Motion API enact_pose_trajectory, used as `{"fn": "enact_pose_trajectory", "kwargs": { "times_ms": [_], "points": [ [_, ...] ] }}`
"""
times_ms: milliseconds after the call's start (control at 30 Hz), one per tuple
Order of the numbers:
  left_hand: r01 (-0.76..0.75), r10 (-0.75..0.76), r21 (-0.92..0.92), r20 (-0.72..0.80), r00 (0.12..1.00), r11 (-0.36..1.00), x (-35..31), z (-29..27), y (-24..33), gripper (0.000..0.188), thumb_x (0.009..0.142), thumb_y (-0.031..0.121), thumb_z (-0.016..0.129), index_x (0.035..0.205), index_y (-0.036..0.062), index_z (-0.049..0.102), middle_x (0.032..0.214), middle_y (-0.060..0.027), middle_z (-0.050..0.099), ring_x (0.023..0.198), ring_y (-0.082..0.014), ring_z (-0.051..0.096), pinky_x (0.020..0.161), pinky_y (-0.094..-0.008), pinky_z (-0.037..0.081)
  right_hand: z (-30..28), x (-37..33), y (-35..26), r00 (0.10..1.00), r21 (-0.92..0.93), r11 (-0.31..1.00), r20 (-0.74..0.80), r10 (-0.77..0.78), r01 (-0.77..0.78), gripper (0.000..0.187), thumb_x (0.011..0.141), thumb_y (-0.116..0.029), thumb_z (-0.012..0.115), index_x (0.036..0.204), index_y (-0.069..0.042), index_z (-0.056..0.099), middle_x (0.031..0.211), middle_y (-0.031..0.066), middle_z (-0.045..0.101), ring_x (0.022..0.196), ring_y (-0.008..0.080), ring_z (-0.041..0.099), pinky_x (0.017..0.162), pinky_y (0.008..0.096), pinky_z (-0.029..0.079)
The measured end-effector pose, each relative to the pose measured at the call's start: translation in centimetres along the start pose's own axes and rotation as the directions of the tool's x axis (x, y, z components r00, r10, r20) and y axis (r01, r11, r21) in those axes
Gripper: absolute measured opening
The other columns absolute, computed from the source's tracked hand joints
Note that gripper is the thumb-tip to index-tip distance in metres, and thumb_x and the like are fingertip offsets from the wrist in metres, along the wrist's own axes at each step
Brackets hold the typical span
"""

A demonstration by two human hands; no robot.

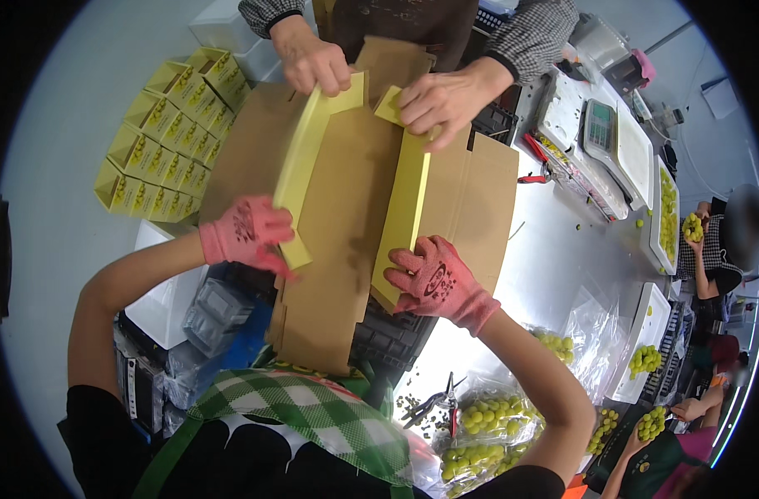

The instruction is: The person assembles flat cardboard pieces into small yellow boxes by folding and interlocking the sides. They repeatedly pick up a flat piece, fold it into a box shape, and place it on a stack of completed boxes.

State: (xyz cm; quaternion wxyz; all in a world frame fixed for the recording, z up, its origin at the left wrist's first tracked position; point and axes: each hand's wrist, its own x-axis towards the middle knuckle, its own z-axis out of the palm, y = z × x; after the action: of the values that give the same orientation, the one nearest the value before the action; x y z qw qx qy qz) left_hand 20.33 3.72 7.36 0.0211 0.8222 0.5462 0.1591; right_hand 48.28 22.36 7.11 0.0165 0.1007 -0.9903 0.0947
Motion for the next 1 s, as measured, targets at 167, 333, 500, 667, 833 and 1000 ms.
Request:
{"fn": "enact_pose_trajectory", "kwargs": {
  "times_ms": [167,333,500,667,833,1000],
  "points": [
    [0.438,-0.400,0.119,-0.250,0.882,0.891,1.4,2.3,1.5,0.042,0.067,0.041,0.075,0.050,0.0138,0.049,0.056,-0.0007,0.046,0.052,-0.0227,0.051,0.048,-0.0320,0.043,1.4,3.8,-1.1,0.959,0.078,0.995,-0.271,0.084,-0.065,0.044,0.058,-0.054,0.069,0.075,-0.016,0.054,0.079,-0.0023,0.051,0.067,0.0211,0.048,0.060,0.0354,0.040],
    [0.374,-0.350,0.072,-0.229,0.908,0.924,1.3,3.7,2.2,0.028,0.067,0.037,0.074,0.078,0.0149,0.062,0.069,-0.0003,0.052,0.061,-0.0223,0.054,0.054,-0.0337,0.046,3.4,6.0,-2.8,0.713,0.170,0.916,-0.582,0.391,-0.363,0.036,0.061,-0.041,0.076,0.061,-0.016,0.051,0.062,-0.0019,0.044,0.054,0.0184,0.044,0.048,0.0311,0.035],
    [0.364,-0.372,0.189,0.009,0.928,0.912,2.5,1.8,3.9,0.045,0.069,0.051,0.070,0.091,0.0139,0.058,0.081,-0.0008,0.055,0.070,-0.0202,0.056,0.066,-0.0314,0.047,3.9,7.4,-4.2,0.707,0.111,0.875,-0.545,0.451,-0.472,0.032,0.066,-0.039,0.073,0.068,-0.014,0.054,0.066,-0.0015,0.050,0.058,0.0207,0.048,0.049,0.0331,0.035],
    [0.493,-0.488,0.242,-0.082,0.869,0.836,1.7,3.5,5.3,0.045,0.064,0.055,0.070,0.083,0.0165,0.059,0.078,0.0024,0.055,0.067,-0.0201,0.054,0.060,-0.0309,0.047,1.7,4.7,-5.2,0.643,0.663,0.713,-0.447,0.622,-0.230,0.044,0.078,-0.019,0.068,0.119,-0.010,0.054,0.108,0.0137,0.056,0.086,0.0309,0.058,0.068,0.0399,0.048],
    [0.539,-0.519,0.202,-0.146,0.842,0.818,1.7,4.5,5.1,0.046,0.060,0.059,0.071,0.072,0.0163,0.057,0.072,0.0040,0.056,0.066,-0.0200,0.055,0.057,-0.0306,0.046,7.7,-1.1,-8.3,0.939,0.107,0.972,-0.258,0.229,-0.208,0.057,0.068,-0.008,0.062,0.124,-0.016,0.052,0.128,0.0142,0.046,0.111,0.0320,0.051,0.097,0.0460,0.042],
    [0.550,-0.519,0.153,-0.204,0.830,0.821,2.2,4.0,4.1,0.048,0.057,0.062,0.073,0.065,0.0168,0.057,0.064,0.0036,0.054,0.057,-0.0200,0.053,0.052,-0.0318,0.045,7.7,-0.6,-8.3,0.954,0.064,0.994,-0.281,0.106,-0.092,0.053,0.063,-0.015,0.063,0.116,-0.022,0.059,0.117,0.0078,0.052,0.109,0.0274,0.051,0.098,0.0492,0.041]
  ]
}}
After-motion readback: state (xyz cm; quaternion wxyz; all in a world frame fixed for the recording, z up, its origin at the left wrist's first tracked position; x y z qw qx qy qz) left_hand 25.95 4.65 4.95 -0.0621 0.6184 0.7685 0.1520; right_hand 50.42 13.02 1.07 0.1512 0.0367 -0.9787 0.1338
